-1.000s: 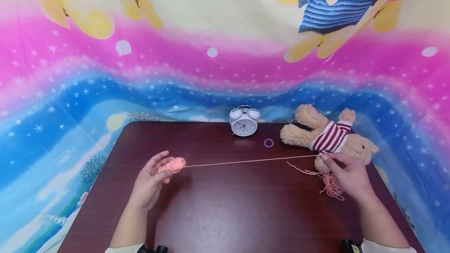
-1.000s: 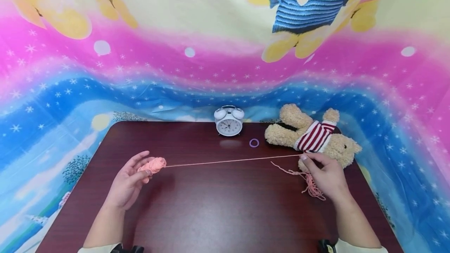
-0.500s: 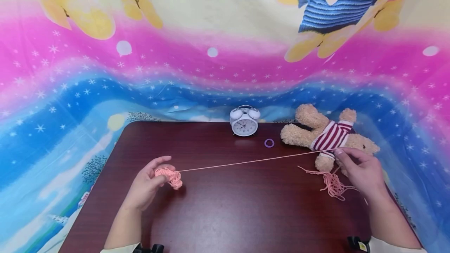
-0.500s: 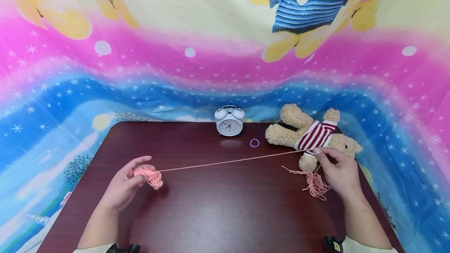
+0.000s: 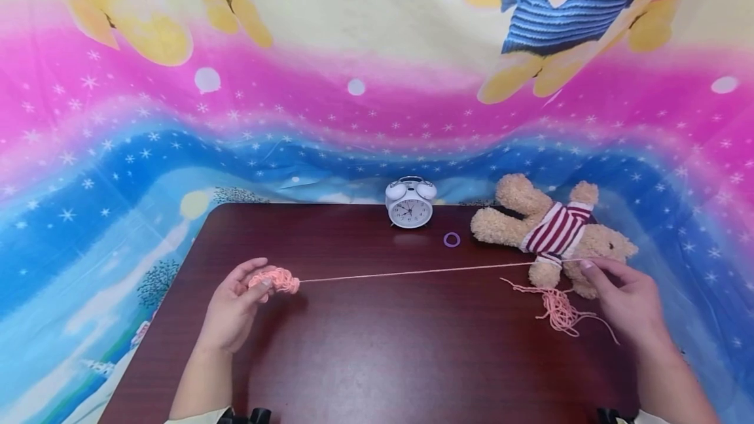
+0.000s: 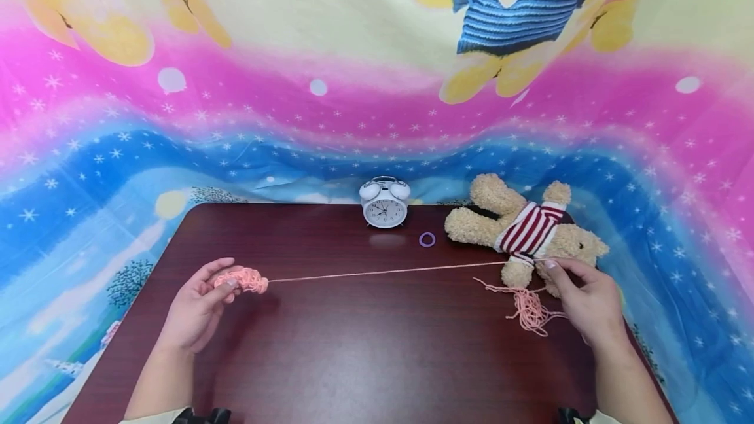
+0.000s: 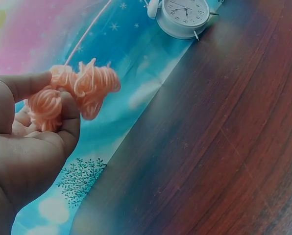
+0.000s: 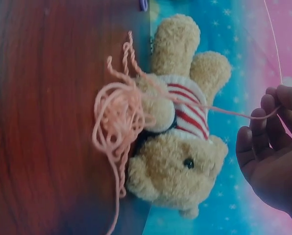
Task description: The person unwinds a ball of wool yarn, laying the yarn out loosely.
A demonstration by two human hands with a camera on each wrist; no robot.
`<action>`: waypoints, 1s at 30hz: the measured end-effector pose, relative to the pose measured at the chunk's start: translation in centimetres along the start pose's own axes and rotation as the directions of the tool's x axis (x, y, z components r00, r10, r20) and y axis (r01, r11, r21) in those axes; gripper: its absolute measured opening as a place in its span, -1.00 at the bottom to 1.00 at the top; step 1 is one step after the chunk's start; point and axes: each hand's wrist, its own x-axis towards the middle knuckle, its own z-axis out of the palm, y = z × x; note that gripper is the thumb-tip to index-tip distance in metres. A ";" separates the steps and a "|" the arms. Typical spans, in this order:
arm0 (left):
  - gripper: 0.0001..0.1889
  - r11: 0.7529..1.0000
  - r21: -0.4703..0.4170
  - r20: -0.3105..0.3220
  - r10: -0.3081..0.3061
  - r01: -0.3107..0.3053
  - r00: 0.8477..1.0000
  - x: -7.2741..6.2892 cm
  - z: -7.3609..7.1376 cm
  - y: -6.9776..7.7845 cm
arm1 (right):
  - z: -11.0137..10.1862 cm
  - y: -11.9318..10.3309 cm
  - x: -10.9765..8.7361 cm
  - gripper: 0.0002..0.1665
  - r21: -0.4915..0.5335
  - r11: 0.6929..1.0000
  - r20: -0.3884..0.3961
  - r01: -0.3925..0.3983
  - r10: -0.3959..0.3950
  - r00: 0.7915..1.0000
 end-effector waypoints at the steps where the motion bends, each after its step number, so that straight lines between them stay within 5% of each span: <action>1: -0.52 1.000 0.002 -0.007 -0.001 0.001 1.000 0.0 -0.1 0.0 | -0.2 0.2 0.0 -0.49 -0.006 1.000 -0.007 -0.007 0.007 1.000; 7: -0.53 0.998 -0.069 -0.099 -0.012 0.005 0.995 0.2 -0.1 0.0 | -1.0 1.3 -0.2 -0.49 -0.047 0.998 -0.013 -0.034 0.033 0.999; 13: -0.54 0.991 -0.133 -0.234 -0.030 -0.001 0.972 0.4 0.2 0.2 | -1.9 2.7 -0.5 -0.50 -0.074 0.996 -0.029 -0.055 0.053 0.998; 18: -0.59 0.980 -0.196 -0.319 -0.044 -0.020 0.947 0.5 0.3 0.6 | -2.6 4.0 -0.9 -0.52 -0.097 0.994 -0.049 -0.045 0.041 0.998; 30: -0.74 0.909 -0.363 -0.512 -0.013 -0.203 0.859 0.9 -0.3 1.0 | -4.2 6.4 -1.5 -0.49 -0.158 0.975 -0.117 -0.159 0.142 0.983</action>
